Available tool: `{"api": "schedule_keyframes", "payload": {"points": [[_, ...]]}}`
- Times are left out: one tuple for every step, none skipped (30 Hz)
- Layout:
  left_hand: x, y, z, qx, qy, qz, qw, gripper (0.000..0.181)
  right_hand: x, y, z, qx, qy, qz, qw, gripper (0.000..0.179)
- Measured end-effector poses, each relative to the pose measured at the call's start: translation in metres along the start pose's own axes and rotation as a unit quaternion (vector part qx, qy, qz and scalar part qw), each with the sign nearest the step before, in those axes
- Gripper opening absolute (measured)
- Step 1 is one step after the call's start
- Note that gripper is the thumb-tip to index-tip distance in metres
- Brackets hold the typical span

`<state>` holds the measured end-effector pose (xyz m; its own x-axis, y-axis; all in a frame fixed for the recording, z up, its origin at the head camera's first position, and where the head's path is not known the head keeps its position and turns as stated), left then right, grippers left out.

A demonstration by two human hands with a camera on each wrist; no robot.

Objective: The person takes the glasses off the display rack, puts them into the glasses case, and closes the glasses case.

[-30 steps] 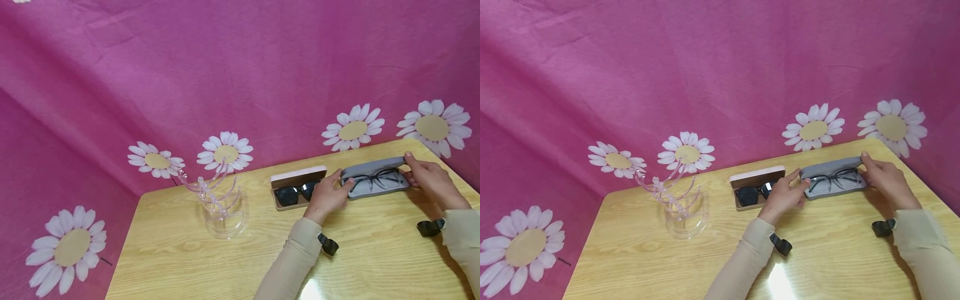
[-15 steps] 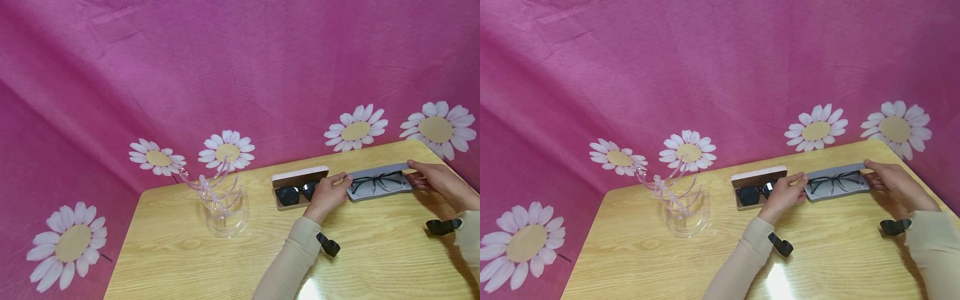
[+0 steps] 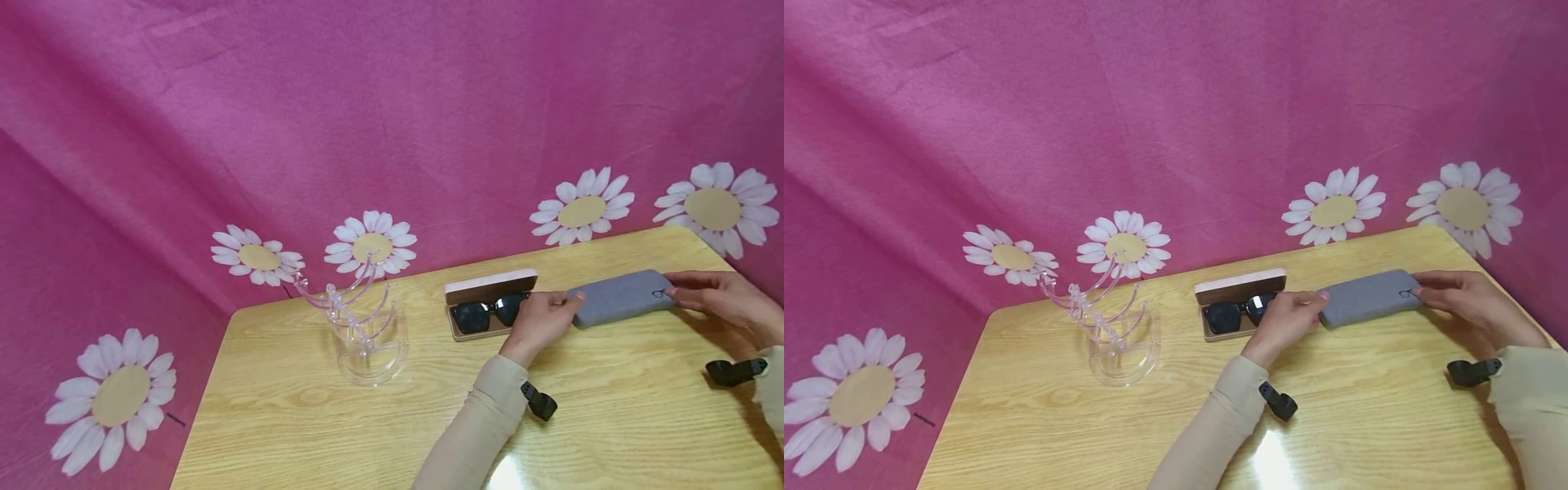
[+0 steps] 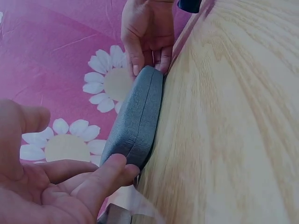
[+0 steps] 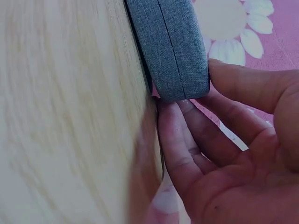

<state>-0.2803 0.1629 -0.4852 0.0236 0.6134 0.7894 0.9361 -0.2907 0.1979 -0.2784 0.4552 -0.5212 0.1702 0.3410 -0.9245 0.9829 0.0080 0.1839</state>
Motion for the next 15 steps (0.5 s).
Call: {"api": "schedule_keyframes", "payload": {"points": [[-0.0002, -0.0002, 0.0004, -0.002, -0.002, -0.001, 1.0, 0.047, 0.001, -0.0004, -0.0009, 0.004, 0.004, 0.0, 1.0, 0.069], [-0.0005, -0.0005, 0.0012, -0.007, 0.001, -0.003, 1.0, 0.048, 0.0018, -0.0009, -0.0016, 0.007, 0.006, 0.0, 1.0, 0.07], [-0.0008, -0.0007, 0.002, -0.012, 0.007, -0.005, 0.9999, 0.05, 0.0025, -0.0012, -0.0025, 0.013, 0.005, 0.0, 0.9999, 0.07], [-0.0012, -0.001, 0.0027, -0.016, 0.013, -0.008, 0.9997, 0.051, 0.0027, -0.0013, -0.003, 0.018, 0.006, 0.0, 0.9998, 0.07], [-0.0015, -0.0013, 0.0035, -0.021, 0.019, -0.01, 0.9995, 0.052, 0.0028, -0.0012, -0.0036, 0.024, 0.006, 0.001, 0.9997, 0.07], [-0.0016, -0.0015, 0.0039, -0.024, 0.022, -0.011, 0.9994, 0.053, 0.0029, -0.0012, -0.004, 0.029, 0.008, 0.002, 0.9995, 0.07], [-0.0021, -0.0018, 0.0044, -0.026, 0.026, -0.012, 0.9992, 0.054, 0.0028, -0.0011, -0.0044, 0.034, 0.011, 0.002, 0.9994, 0.069], [-0.0025, -0.0021, 0.0048, -0.029, 0.029, -0.013, 0.9991, 0.054, 0.0028, -0.0011, -0.0045, 0.036, 0.013, 0.002, 0.9993, 0.069], [-0.0025, -0.0023, 0.005, -0.029, 0.03, -0.013, 0.999, 0.054, 0.0028, -0.0009, -0.0048, 0.042, 0.015, 0.002, 0.999, 0.068], [-0.0025, -0.0025, 0.0051, -0.029, 0.029, -0.013, 0.9991, 0.054, 0.0027, -0.001, -0.0048, 0.043, 0.017, 0.001, 0.9989, 0.066], [-0.0023, -0.0025, 0.0052, -0.029, 0.028, -0.01, 0.9991, 0.054, 0.0028, -0.0012, -0.005, 0.045, 0.016, 0.0, 0.9988, 0.065], [-0.0022, -0.0026, 0.0053, -0.028, 0.026, -0.007, 0.9993, 0.053, 0.0027, -0.0013, -0.0051, 0.046, 0.016, -0.001, 0.9988, 0.063], [-0.002, -0.0027, 0.0055, -0.028, 0.023, -0.003, 0.9993, 0.053, 0.0027, -0.0014, -0.0052, 0.046, 0.015, -0.002, 0.9988, 0.061], [-0.0016, -0.0027, 0.0055, -0.027, 0.02, 0.002, 0.9994, 0.052, 0.0025, -0.0015, -0.0051, 0.047, 0.016, -0.003, 0.9988, 0.059], [-0.0012, -0.0025, 0.0056, -0.028, 0.018, 0.005, 0.9994, 0.052, 0.0026, -0.0014, -0.0051, 0.047, 0.016, -0.003, 0.9987, 0.058]]}}
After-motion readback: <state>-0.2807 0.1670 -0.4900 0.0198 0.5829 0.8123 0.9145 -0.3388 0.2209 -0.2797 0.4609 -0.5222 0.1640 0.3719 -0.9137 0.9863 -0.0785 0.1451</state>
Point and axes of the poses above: each hand's wrist, its own y-axis away from the middle knuckle, its own z-axis out of the palm, x = y × z, the point moved 6 cm from there along -y, towards the middle knuckle, and after that the axes turned 10 degrees about -y, right-handed, at the moved point
